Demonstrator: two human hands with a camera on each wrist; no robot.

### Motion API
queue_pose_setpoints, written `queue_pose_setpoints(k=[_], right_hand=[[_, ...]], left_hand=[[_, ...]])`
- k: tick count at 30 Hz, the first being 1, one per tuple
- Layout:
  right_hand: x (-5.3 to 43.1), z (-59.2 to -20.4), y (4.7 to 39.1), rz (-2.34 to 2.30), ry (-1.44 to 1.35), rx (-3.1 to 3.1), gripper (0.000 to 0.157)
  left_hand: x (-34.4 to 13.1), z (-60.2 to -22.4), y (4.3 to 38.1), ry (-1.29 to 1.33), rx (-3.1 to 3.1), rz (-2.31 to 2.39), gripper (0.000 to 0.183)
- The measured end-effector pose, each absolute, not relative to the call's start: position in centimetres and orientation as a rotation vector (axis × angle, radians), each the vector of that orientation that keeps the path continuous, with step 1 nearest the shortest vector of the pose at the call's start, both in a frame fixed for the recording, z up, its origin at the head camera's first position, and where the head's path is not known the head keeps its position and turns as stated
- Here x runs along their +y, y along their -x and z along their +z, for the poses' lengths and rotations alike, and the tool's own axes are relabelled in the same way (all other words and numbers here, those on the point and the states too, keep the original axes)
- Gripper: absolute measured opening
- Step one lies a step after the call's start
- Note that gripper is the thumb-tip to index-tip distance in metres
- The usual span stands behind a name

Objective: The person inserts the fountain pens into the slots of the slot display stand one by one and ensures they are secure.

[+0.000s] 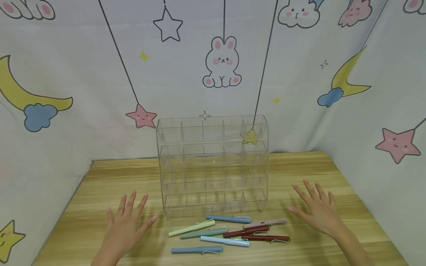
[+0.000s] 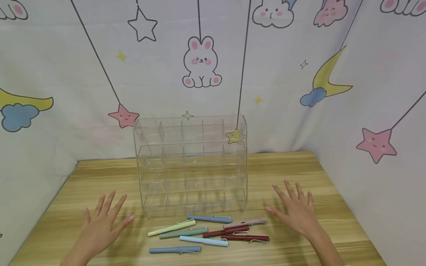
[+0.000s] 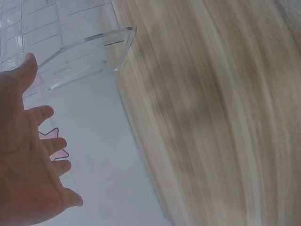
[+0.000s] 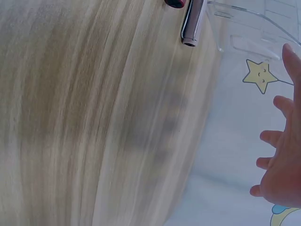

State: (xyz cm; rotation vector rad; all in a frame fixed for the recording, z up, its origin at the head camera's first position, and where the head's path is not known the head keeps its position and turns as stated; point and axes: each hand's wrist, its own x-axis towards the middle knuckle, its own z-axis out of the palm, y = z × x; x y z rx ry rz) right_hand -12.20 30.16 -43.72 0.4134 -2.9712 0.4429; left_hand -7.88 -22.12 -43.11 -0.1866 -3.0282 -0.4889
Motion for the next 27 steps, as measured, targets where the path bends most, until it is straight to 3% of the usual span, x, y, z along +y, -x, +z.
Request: queue_pose_setpoints(k=[9,20,27], right_hand=[[29.8,-44.6,11.5,0.69,-0.53,-2.893,0.066],[29.7,-46.7,10.1,1.228,-0.801,-2.747,0.034],[29.6,-48.5,9.4,1.311,-0.941,-2.73,0.029]], left_hand=[[-21.8,-44.1,8.8,0.268,-2.902,-0.666,0.066],[-19.9,-45.0,10.7,0.259,-2.672,-1.052,0.055],[-19.0,-44.7,12.0,0.191,-2.534,-1.29,0.045]])
